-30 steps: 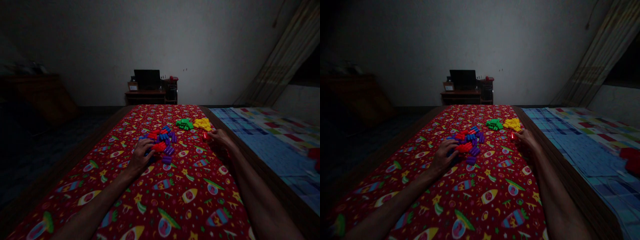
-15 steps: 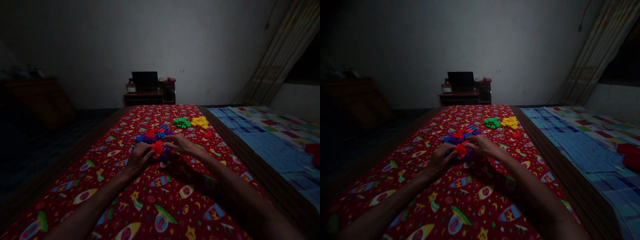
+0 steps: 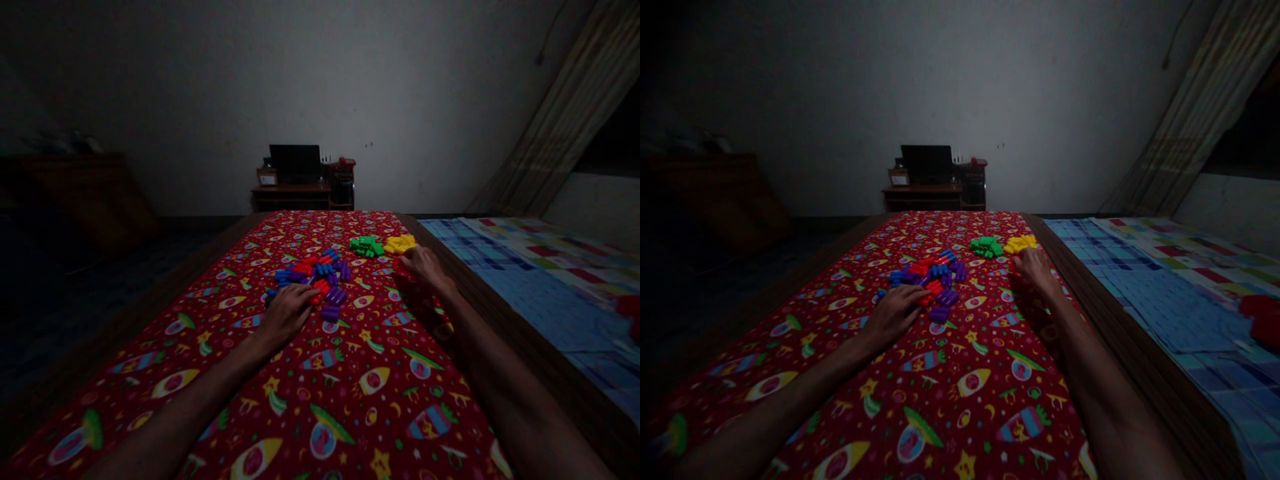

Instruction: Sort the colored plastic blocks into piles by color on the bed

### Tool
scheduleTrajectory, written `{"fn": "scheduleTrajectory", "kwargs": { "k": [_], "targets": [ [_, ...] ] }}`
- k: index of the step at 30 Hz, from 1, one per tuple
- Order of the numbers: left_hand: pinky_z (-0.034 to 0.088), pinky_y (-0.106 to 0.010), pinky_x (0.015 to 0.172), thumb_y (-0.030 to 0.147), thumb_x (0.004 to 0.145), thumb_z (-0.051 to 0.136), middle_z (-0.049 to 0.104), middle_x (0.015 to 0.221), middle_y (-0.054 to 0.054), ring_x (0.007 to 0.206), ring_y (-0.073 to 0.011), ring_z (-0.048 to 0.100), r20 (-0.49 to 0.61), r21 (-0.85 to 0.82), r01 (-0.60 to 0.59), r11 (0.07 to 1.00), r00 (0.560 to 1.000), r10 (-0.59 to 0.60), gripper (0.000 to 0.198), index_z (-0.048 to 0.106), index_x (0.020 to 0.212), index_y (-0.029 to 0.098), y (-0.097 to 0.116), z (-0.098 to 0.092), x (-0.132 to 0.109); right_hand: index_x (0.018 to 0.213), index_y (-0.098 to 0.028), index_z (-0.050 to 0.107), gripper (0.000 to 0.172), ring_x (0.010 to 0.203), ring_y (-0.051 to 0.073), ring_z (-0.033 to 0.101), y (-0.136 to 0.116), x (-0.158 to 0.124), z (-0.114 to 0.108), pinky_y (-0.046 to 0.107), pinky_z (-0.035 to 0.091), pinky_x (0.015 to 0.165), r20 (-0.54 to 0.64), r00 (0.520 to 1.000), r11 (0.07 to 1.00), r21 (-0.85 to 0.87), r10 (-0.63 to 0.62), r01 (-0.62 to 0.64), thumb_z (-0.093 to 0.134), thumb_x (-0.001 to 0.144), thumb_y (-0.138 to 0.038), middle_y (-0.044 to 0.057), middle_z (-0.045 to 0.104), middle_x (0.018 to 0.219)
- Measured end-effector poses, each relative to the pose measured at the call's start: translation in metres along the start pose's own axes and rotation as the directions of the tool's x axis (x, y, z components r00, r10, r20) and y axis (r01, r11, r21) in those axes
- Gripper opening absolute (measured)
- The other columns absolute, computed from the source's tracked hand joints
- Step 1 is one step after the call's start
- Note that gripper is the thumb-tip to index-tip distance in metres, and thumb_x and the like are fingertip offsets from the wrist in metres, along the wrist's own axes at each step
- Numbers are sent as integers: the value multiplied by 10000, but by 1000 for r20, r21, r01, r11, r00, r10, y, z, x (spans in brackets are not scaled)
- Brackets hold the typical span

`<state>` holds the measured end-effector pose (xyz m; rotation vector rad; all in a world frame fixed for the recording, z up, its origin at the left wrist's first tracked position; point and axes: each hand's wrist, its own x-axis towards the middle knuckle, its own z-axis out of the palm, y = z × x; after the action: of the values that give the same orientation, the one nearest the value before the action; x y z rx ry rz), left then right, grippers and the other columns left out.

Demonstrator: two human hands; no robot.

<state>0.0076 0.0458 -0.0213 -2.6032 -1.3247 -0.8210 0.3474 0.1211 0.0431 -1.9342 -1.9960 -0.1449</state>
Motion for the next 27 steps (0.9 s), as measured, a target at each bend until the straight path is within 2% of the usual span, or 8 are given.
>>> {"fn": "scheduleTrajectory", "kwargs": {
  "k": [6, 10, 12, 16, 18, 20, 23, 27],
  "targets": [
    [469, -386, 853, 282, 896, 516, 694, 1037, -80, 952, -238, 624, -108, -57, 86, 995, 990, -91, 267, 613, 1131, 198, 1, -5, -3, 1007, -98, 704, 273, 977, 262, 625, 30, 0, 11, 297, 440, 773, 69, 986, 988, -42, 151, -149, 540, 833, -228, 181, 685, 1050],
    [493, -339, 750, 420, 857, 578, 690, 952, -64, 836, -222, 639, -191, -110, 206, 972, 956, -224, 286, 609, 1031, 194, 4, -5, 0, 1008, -115, 709, 278, 945, 244, 625, -6, -1, 7, 314, 448, 816, -77, 996, 977, 206, -40, 55, 507, 852, -226, 146, 704, 1022],
    [494, -320, 733, 423, 846, 594, 689, 900, -45, 802, -208, 637, -198, -132, 219, 967, 950, -242, 246, 607, 954, 202, 8, -5, 4, 964, -125, 724, 296, 830, 216, 642, -41, -10, 5, 288, 458, 742, -39, 974, 869, 444, -223, 216, 486, 878, -279, 101, 724, 908],
    [496, -310, 773, 380, 872, 567, 692, 897, -21, 840, -196, 637, -160, -155, 174, 972, 967, -199, 184, 614, 959, 224, 23, -5, 14, 1050, -152, 700, 322, 770, 166, 616, -107, -41, 7, 235, 436, 671, -11, 739, 484, 750, -673, 452, 505, 886, -350, 43, 713, 885],
    [494, -319, 791, 357, 891, 537, 693, 918, -23, 857, -198, 635, -131, -141, 137, 980, 979, -156, 184, 620, 992, 226, 29, -6, 17, 998, -143, 706, 273, 706, 134, 580, -119, -50, 11, 204, 395, 626, -2, 663, 444, 741, -748, 503, 529, 876, -311, 20, 687, 801],
    [490, -332, 816, 342, 907, 511, 693, 963, -41, 888, -206, 634, -105, -117, 112, 987, 987, -124, 211, 618, 1037, 215, 32, -7, 18, 867, -112, 714, 229, 602, 102, 514, -114, -47, 13, 189, 326, 558, 39, 691, 536, 663, -722, 523, 539, 860, -261, -1, 623, 663],
    [468, -365, 891, 312, 928, 473, 665, 1109, -89, 1016, -228, 608, -68, -37, 69, 997, 995, -71, 293, 572, 1173, 185, 25, -5, 18, 755, -92, 697, 273, 544, 88, 455, -86, -29, 12, 204, 260, 525, 38, 833, 744, 474, -552, 471, 505, 873, -247, -2, 564, 585],
    [412, -405, 973, 252, 935, 443, 635, 1217, -89, 1135, -241, 545, 57, 99, -34, 994, 998, 28, 305, 571, 1207, 199, 11, 0, 16, 811, -104, 708, 335, 654, 144, 557, -35, -7, 4, 231, 303, 573, -43, 978, 964, 164, -205, 209, 446, 914, -285, 83, 663, 720]
  ]
}}
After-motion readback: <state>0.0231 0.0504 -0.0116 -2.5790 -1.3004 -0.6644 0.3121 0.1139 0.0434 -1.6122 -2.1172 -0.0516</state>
